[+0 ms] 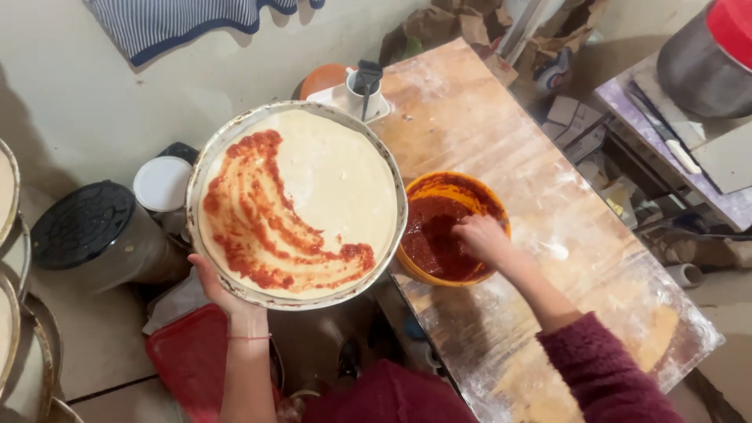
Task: Spreading tomato sauce on pizza dough using a spoon and organizing trays in a bakery kitchen.
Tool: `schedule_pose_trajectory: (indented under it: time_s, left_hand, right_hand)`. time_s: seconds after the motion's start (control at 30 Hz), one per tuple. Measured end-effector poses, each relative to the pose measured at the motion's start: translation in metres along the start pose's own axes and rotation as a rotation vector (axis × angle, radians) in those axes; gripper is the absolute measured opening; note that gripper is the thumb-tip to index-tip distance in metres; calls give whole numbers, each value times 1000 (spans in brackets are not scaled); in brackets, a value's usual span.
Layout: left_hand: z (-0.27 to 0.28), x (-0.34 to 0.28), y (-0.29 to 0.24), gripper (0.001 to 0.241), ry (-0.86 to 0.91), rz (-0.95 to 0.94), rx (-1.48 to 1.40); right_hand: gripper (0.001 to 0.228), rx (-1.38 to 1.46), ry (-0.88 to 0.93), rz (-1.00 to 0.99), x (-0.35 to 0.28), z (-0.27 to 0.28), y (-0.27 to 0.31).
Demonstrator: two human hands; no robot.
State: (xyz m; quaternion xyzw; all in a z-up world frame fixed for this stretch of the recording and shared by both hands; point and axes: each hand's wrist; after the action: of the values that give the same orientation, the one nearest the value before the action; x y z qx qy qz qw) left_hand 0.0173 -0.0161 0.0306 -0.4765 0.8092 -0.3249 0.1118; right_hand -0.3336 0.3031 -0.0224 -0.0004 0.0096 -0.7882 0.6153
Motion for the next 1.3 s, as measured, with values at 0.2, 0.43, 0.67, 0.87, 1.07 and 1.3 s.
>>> schedule_pose_trajectory:
  time_s: [0.2, 0.43, 0.67, 0.87, 1.07, 1.3]
  left_hand:
    - [4, 0, 7, 74, -34, -36, 10]
    - [-11, 3, 20, 75, -9, 49, -74]
    - [-27, 4, 49, 80, 73, 170, -124]
    - [-75, -10, 51, 77, 86, 324, -128]
    - [-84, -15, 41, 72, 137, 422, -156]
    - [-79, -19, 24, 74, 189, 496, -199]
  right_hand:
    - [24, 435, -91, -160, 12, -22, 13]
    - [27, 646, 25, -484, -34, 55, -14]
    - [29, 809, -88, -514, -84, 122, -38]
    - [28, 782, -190, -425, -53, 197, 8]
    - [39, -164, -382, -61, -42, 220, 32]
    - [41, -77, -444, 112, -43, 219, 11]
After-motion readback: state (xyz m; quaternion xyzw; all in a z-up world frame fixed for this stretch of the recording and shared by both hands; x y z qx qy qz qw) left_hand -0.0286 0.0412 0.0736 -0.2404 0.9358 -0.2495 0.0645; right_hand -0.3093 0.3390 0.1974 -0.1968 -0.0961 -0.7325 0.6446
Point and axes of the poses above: each hand's wrist, its own x-axis towards the middle knuckle, its own z-axis out of the back of the hand, y = z × x, and after that the axes turned 3 degrees about z, right-handed
